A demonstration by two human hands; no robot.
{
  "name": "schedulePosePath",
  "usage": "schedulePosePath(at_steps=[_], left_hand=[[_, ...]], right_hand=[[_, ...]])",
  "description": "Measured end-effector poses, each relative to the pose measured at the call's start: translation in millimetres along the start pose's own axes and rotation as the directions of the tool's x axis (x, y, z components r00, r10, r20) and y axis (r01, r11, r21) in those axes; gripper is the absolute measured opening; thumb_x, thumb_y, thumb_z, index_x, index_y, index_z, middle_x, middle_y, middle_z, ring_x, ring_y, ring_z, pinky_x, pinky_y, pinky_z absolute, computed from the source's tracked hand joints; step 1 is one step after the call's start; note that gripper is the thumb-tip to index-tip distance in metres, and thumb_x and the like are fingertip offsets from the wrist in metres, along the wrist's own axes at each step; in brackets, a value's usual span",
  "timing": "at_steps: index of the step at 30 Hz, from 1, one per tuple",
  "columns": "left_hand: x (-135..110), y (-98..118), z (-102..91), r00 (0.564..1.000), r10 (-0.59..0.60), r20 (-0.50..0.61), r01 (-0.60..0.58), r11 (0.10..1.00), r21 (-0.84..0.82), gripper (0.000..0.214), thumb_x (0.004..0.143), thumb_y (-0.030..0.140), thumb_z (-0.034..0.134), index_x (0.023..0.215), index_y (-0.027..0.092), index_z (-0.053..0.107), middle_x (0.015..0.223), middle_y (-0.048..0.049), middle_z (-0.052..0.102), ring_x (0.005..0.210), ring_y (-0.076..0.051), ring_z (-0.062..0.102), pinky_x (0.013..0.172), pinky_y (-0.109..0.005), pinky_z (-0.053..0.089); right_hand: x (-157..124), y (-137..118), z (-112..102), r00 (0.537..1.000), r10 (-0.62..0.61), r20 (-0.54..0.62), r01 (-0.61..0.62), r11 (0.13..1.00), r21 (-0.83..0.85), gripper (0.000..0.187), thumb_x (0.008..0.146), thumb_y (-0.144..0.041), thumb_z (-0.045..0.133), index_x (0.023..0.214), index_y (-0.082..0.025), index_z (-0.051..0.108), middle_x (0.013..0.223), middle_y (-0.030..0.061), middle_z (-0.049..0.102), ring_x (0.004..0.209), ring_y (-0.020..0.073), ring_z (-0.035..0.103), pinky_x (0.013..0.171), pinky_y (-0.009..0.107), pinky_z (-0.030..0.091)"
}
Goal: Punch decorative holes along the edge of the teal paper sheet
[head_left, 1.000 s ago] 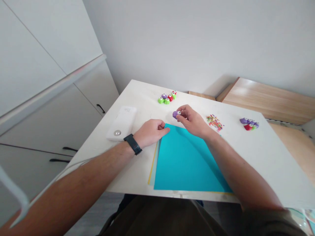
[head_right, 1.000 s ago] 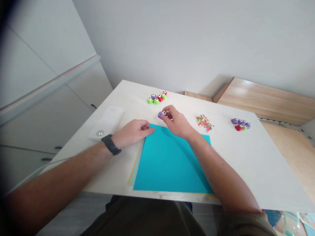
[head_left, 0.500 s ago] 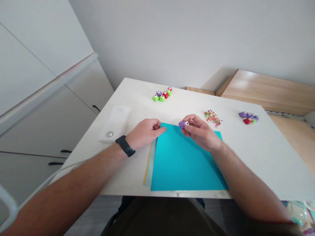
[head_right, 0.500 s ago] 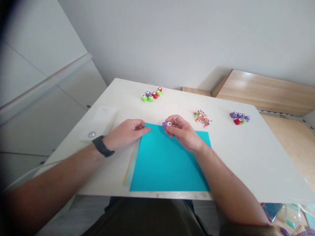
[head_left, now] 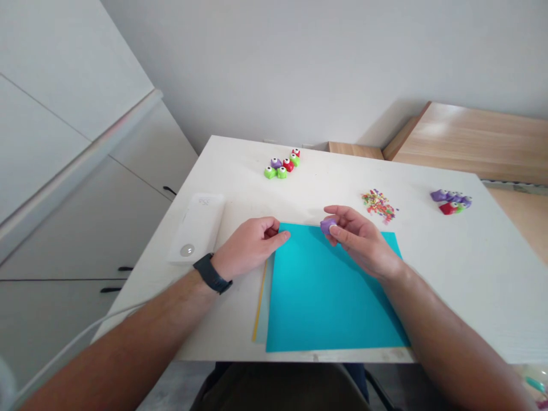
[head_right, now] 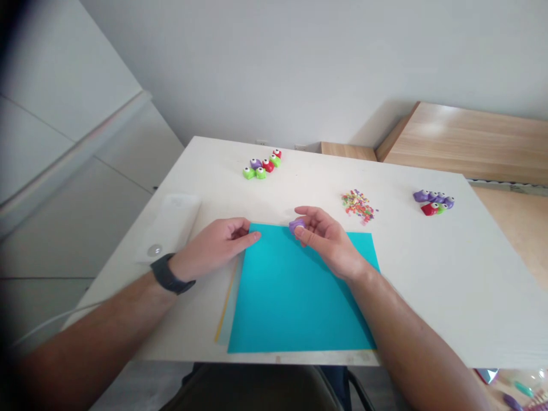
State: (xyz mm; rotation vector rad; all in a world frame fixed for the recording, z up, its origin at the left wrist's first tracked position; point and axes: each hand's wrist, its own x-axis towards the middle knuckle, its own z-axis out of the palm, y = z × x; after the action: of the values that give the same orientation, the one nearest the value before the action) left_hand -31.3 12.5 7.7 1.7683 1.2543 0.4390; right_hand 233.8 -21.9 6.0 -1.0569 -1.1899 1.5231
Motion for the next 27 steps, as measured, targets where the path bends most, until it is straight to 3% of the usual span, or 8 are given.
schedulePosePath(at_steps=[3, 12, 19, 27], left_hand=[[0.7, -3.6, 0.2, 1.0, -0.008, 0.012, 0.008, 1.0, -0.021, 0.038, 0.093, 0.056, 0.06, 0.081, 0.021, 0.064, 0.074, 0.0004, 0.066, 0.066, -0.016, 0.057, 0.06, -0.03, 0.039], [2.4, -5.2, 0.1, 1.0, -0.004, 0.028, 0.004, 1.0, -0.004, 0.033, 0.092, 0.051, 0.062, 0.083, 0.02, 0.065, 0.075, 0.0004, 0.068, 0.069, -0.017, 0.06, 0.062, -0.03, 0.041], [0.7, -0.6, 0.7, 0.999, 0.05, 0.008, -0.05, 0.999, 0.008, 0.034, 0.091, 0.053, 0.062, 0.078, 0.021, 0.062, 0.071, 0.0019, 0.064, 0.065, -0.016, 0.056, 0.06, -0.029, 0.039], [-3.1, 0.9, 5.5, 0.995, 0.1, -0.003, -0.1, 0.995, -0.031, 0.028, 0.088, 0.046, 0.066, 0.076, 0.021, 0.06, 0.071, 0.0044, 0.063, 0.063, -0.013, 0.052, 0.058, -0.027, 0.036]], right_hand=[[0.9, 1.9, -3.1, 0.999, 0.03, -0.017, -0.03, 1.0, -0.001, 0.045, 0.088, -0.037, 0.081, 0.129, -0.026, 0.067, 0.099, 0.0027, 0.067, 0.082, 0.0153, 0.056, 0.075, 0.031, 0.046], [1.7, 5.6, -2.4, 1.0, -0.001, 0.017, 0.001, 1.0, -0.015, 0.035, 0.086, -0.033, 0.083, 0.118, -0.026, 0.071, 0.095, 0.0005, 0.065, 0.08, 0.0128, 0.056, 0.073, 0.028, 0.046], [2.8, 8.3, -1.3, 1.0, -0.003, 0.006, 0.003, 0.999, -0.05, 0.047, 0.08, -0.036, 0.088, 0.121, -0.025, 0.069, 0.104, 0.0031, 0.07, 0.091, 0.0154, 0.062, 0.085, 0.031, 0.053], [5.6, 7.5, 1.9, 0.994, -0.085, 0.066, 0.094, 0.984, -0.15, 0.045, 0.082, -0.035, 0.086, 0.122, -0.025, 0.067, 0.102, 0.0018, 0.068, 0.09, 0.0144, 0.061, 0.084, 0.031, 0.05]])
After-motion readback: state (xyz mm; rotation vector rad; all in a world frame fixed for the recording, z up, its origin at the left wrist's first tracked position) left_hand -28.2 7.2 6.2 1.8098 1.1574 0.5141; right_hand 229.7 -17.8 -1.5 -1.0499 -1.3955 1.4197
